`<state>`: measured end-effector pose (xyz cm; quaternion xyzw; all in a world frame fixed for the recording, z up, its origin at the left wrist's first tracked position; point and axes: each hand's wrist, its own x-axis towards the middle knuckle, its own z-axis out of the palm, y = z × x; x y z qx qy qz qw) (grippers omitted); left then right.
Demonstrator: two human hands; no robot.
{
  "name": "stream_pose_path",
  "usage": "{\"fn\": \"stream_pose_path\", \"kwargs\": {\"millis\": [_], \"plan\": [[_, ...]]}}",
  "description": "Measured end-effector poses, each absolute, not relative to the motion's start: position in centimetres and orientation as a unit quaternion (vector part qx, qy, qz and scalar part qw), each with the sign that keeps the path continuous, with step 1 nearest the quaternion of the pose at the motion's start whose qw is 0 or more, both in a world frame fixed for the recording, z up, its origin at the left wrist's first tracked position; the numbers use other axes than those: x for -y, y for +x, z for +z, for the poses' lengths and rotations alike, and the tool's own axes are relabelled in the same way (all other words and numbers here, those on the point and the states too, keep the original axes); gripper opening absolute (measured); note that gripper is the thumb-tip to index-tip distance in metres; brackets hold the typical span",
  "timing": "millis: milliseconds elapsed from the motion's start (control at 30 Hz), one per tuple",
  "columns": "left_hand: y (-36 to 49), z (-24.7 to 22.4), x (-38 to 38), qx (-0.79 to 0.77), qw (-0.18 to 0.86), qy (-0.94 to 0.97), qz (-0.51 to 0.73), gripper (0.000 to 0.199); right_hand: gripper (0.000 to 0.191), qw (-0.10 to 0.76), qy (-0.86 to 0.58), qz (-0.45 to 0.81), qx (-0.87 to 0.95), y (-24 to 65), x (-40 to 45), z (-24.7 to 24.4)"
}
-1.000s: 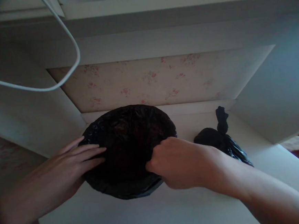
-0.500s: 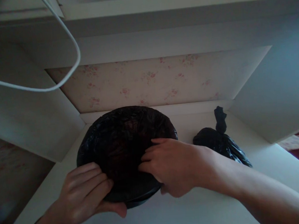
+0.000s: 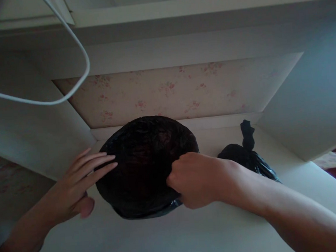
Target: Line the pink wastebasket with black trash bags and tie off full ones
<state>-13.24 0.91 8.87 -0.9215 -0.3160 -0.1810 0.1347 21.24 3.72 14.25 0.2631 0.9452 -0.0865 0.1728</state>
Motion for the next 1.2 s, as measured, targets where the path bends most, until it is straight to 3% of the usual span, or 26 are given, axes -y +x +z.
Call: {"fn": "stream_pose_path", "kwargs": {"millis": [67,100,167,267,467,667,800,933,1000,1200], "plan": [[-11.4,9.2,0.8,0.317,0.134,-0.916,-0.208,0.091,0.022,0.176,0.244,-0.054,-0.952,20.3,-3.0,13.9],[-10.0,9.2,1.8,0.314,0.141,-0.909,-0.234,0.082,0.022,0.162,0.232,-0.044,-0.958,19.8,-2.5,13.8],[-6.8,8.8,3.9,0.323,0.161,-0.888,-0.283,0.046,0.021,0.115,0.219,-0.045,-0.968,18.7,-1.3,13.6],[-2.9,7.5,5.9,0.350,0.155,-0.848,-0.367,0.036,0.024,0.071,0.208,-0.095,-0.971,17.8,0.1,13.6],[-3.5,6.1,4.2,0.349,0.158,-0.829,-0.408,0.033,0.038,0.056,0.195,-0.135,-0.970,20.0,-1.1,13.9],[-8.4,7.2,0.2,0.296,0.100,-0.849,-0.426,0.024,0.013,0.132,0.236,-0.049,-0.962,21.1,-2.1,12.9],[-5.9,7.6,2.3,0.314,0.141,-0.836,-0.427,0.020,0.016,0.081,0.255,-0.023,-0.963,19.3,-0.5,12.1],[-1.6,7.0,5.1,0.348,0.153,-0.829,-0.410,0.021,0.015,0.029,0.258,-0.075,-0.963,18.0,0.5,12.4],[-1.0,6.6,5.1,0.371,0.156,-0.821,-0.406,0.019,0.021,0.018,0.242,-0.112,-0.964,18.4,0.1,12.9],[-5.2,6.5,1.6,0.303,0.102,-0.839,-0.440,0.028,0.067,0.085,0.200,-0.165,-0.962,21.9,-3.2,13.9]]}}
